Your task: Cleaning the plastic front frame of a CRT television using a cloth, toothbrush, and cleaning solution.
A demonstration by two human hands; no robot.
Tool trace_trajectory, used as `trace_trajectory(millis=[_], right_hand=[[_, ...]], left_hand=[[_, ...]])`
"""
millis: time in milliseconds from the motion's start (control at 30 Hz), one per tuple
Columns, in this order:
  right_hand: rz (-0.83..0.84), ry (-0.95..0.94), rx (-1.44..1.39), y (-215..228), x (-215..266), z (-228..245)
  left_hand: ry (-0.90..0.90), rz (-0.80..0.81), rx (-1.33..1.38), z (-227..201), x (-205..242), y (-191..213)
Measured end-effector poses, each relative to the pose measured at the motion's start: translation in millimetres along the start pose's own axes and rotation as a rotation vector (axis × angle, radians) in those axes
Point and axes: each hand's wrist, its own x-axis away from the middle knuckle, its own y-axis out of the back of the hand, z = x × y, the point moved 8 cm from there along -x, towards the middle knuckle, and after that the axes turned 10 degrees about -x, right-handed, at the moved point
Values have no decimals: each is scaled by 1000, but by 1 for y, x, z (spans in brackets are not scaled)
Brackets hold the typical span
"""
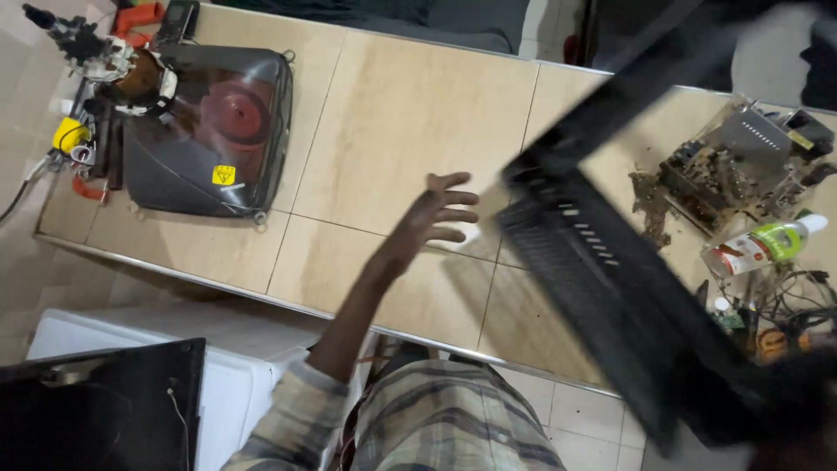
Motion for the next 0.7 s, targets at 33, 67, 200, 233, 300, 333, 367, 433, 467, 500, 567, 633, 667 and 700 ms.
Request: trace_trajectory(millis=[33,67,200,233,300,333,367,433,467,500,567,633,667,700], right_hand=[[-13,-2,10,-18,23,85],[-26,-3,17,-41,19,135],[-653,479,-633,-31,6,270],[-578,457,-770,-52,-8,276],[-488,409,-830,-62,-32,315],[-397,356,-885,-71,-46,334],[-404,355,-883,-86,-58,334],[-245,255,-937,-127,-90,328],[-247,256,-930,-126,-95,335],[-255,271,-716,-128,-100,349],[-263,285,-501,-132,-109,367],[-211,393,-522,-135,-115,385],[-211,391,-523,-141,-116,383],[-229,364,-528,-143,-118,378]], left_hand=[[-10,5,74,-20,16,6],[-19,16,77,-24,21,9],[40,-260,-110,16,32,56],[-19,-368,-157,29,29,73],[-79,-496,-50,66,24,99],[-135,-616,59,84,24,117],[-138,-610,57,75,28,117],[-278,-771,-90,46,46,120],[-278,-767,-84,44,42,119],[-298,-828,-108,40,44,125],[-320,-887,-130,37,42,132],[-390,-901,-222,35,39,134],[-389,-900,-223,37,39,136],[-366,-893,-297,37,36,135]])
